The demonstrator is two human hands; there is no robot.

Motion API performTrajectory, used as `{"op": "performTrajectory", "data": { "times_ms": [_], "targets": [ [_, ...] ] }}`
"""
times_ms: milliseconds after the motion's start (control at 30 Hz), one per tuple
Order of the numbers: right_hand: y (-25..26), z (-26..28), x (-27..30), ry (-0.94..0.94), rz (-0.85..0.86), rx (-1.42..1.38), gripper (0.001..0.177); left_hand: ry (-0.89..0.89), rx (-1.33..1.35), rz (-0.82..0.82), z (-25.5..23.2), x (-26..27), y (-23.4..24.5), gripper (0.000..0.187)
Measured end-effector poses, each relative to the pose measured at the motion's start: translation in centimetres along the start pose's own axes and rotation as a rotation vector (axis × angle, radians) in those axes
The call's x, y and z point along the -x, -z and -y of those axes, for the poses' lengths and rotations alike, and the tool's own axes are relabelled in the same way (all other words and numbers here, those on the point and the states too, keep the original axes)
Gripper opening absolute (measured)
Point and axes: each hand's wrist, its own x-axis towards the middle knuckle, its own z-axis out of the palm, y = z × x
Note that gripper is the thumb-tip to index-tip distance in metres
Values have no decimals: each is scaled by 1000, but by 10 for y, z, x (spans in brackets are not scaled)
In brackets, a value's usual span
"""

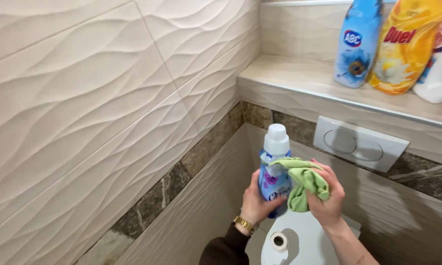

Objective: The person wipes several cleaning product bottles with a green cloth and places them on a bathroom shelf. They then unwrap multiple toilet paper rolls from a package and place them on the same shelf next to the cleaning products.

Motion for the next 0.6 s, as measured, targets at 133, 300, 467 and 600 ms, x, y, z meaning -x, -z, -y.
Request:
{"op": "performTrajectory", "data": {
  "times_ms": [133,300,467,600],
  "targets": [
    [28,-15,13,-181,-81,57,25,-18,66,-8,-8,-41,3,94],
    [62,-36,20,-234,-146,135,24,-131,64,-44,-24,-100,-9,102],
    [87,-43,18,-284,-192,191,24,-97,183,-125,-43,-161,-26,97],
    [102,-56,20,-340,-218,190,26,-121,316,-75,-65,-211,-35,85]
  ]
}}
